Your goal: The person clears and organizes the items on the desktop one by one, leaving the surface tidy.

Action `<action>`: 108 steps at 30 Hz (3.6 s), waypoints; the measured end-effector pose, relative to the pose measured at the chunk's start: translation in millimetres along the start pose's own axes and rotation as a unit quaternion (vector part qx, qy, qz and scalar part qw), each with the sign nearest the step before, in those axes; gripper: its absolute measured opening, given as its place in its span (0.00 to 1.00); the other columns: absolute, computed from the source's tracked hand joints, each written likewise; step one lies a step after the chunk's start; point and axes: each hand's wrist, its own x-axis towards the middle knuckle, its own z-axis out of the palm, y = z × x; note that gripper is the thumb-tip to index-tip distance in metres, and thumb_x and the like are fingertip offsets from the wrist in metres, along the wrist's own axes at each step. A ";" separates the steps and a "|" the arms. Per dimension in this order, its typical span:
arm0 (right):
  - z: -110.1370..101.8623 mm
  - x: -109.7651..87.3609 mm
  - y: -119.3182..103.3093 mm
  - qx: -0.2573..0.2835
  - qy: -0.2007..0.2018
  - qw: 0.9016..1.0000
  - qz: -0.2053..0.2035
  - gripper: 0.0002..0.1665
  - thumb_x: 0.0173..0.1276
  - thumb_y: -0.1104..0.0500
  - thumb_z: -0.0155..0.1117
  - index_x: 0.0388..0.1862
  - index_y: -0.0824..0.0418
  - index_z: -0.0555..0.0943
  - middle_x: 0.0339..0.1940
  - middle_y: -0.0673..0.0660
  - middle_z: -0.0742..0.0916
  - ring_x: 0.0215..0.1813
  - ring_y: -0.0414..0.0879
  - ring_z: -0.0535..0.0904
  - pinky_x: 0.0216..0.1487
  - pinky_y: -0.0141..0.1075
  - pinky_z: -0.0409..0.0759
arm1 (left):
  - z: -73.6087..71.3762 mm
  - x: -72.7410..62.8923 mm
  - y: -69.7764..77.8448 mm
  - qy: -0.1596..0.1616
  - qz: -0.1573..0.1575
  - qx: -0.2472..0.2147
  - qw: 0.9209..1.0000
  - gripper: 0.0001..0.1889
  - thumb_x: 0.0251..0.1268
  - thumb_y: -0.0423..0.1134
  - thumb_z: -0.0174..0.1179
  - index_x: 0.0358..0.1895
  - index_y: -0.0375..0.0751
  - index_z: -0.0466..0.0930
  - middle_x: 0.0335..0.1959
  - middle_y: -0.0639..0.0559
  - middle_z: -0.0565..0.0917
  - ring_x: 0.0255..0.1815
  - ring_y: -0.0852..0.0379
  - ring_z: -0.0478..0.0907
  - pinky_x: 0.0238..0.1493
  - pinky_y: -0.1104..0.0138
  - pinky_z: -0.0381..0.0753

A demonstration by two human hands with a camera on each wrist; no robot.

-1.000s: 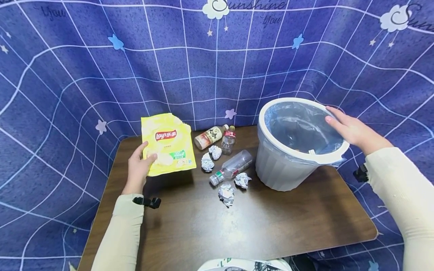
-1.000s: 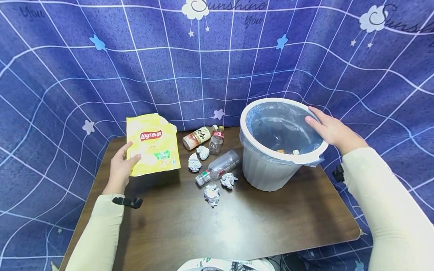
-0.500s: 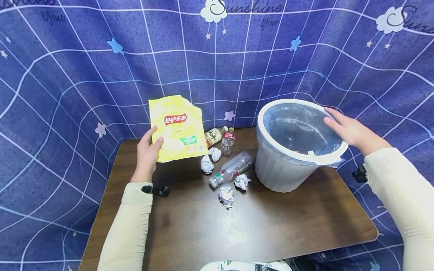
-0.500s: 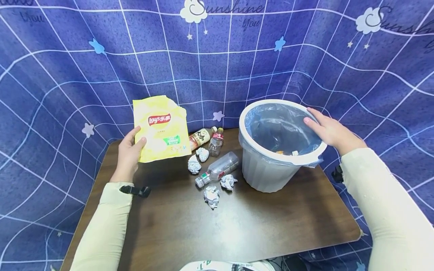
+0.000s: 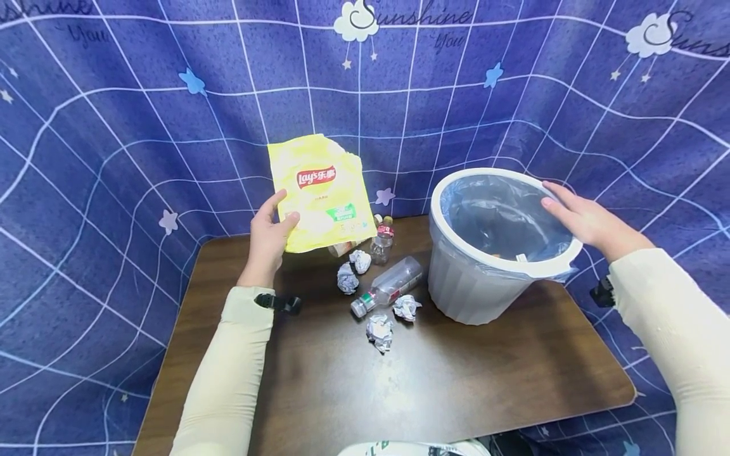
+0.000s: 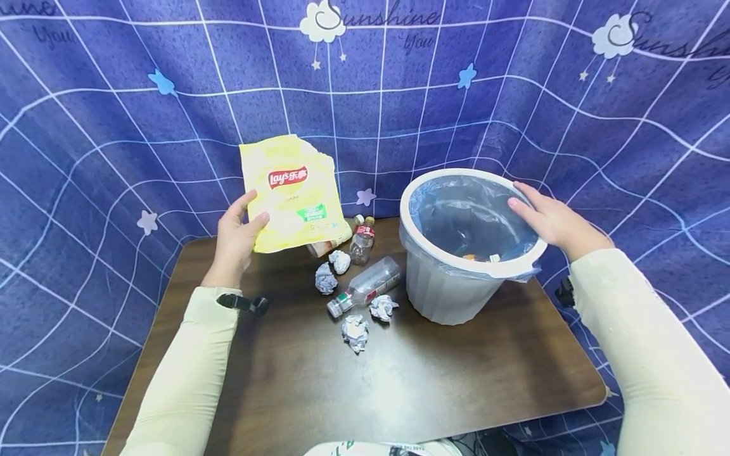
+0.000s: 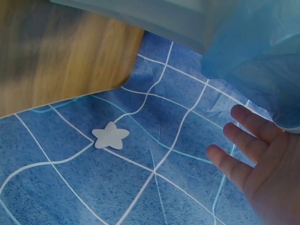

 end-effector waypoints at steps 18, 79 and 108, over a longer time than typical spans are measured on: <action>-0.8 -0.7 -1.2 0.002 -0.004 1.000 0.009 0.42 0.81 0.36 0.33 0.84 0.54 0.45 0.78 0.76 0.58 0.73 0.81 0.53 0.69 0.72 0.51 | 67.3 7.3 53.8 -0.063 0.025 -0.038 0.997 0.37 0.63 0.23 0.65 0.74 0.53 0.69 0.78 0.54 0.64 0.54 0.48 0.80 0.49 0.63 0.85; -0.6 2.4 -5.6 0.010 -0.028 0.999 0.027 0.42 0.81 0.34 0.29 0.85 0.52 0.41 0.79 0.75 0.56 0.74 0.81 0.52 0.69 0.74 0.51 | 220.8 -29.0 96.5 -0.334 -0.060 -0.025 0.940 0.36 0.75 0.40 0.60 0.81 0.58 0.55 0.81 0.47 0.56 0.72 0.48 0.69 0.45 0.63 0.87; -0.4 3.1 2.3 0.005 -0.018 0.999 0.027 0.42 0.81 0.35 0.29 0.85 0.53 0.41 0.79 0.75 0.56 0.72 0.83 0.53 0.67 0.75 0.53 | 113.4 7.9 14.4 -0.175 -0.026 -0.099 0.979 0.33 0.75 0.34 0.58 0.79 0.55 0.61 0.70 0.45 0.71 0.56 0.44 0.81 0.40 0.59 0.88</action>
